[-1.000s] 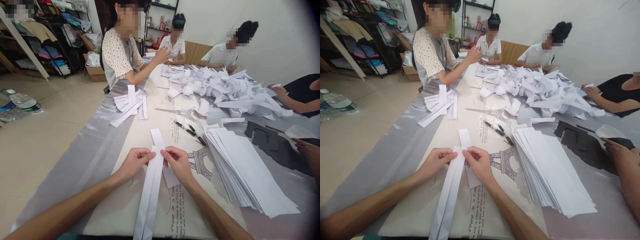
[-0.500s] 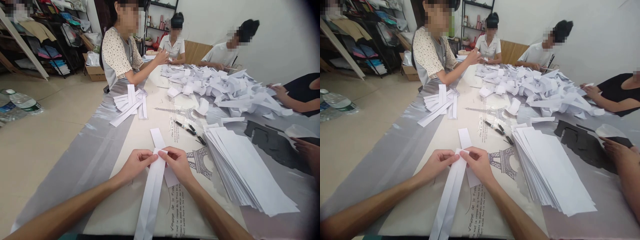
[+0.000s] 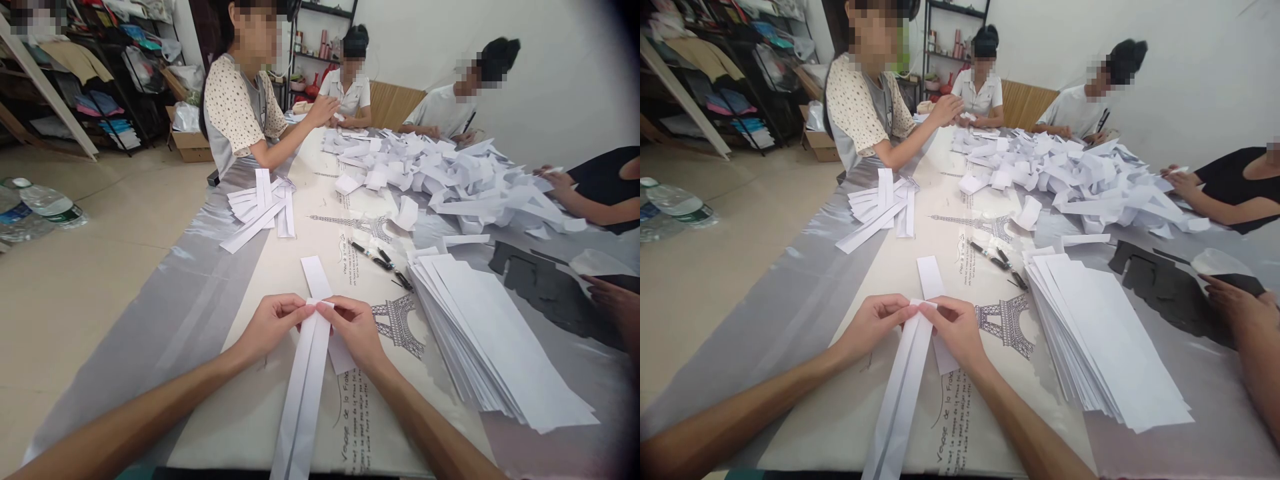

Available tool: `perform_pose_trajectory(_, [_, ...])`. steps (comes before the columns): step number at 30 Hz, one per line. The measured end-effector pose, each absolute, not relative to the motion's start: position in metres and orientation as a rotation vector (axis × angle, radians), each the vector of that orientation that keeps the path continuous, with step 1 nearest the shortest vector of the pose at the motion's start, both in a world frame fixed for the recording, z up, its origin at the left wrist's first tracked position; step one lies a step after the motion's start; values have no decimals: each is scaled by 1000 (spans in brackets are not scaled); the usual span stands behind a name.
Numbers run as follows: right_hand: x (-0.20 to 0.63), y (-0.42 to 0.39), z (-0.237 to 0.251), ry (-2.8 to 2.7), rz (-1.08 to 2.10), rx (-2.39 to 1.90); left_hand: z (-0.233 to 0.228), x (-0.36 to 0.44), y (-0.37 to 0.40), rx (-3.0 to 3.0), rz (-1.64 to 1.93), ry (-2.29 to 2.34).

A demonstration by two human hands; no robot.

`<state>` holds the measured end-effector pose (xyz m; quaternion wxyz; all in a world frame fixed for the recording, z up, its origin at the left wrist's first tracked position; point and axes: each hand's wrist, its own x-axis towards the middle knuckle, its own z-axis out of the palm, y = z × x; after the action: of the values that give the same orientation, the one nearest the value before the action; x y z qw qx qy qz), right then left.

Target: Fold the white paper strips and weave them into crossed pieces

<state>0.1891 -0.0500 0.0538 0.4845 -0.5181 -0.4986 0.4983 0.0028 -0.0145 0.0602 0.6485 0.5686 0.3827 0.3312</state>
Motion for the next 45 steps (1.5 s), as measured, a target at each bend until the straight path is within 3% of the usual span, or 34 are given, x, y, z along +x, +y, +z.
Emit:
perform_pose_trajectory(32, [187,-53,51,-1269,1131,-1257,61,3,-14,1528,823,909])
perform_pose_trajectory(38, [191,-51,48,-1162,974,-1347,53,4,-16,1391,606,785])
perform_pose_trajectory(45, [192,-50,52,-1097,931,-1372,51,3,-18,1352,606,800])
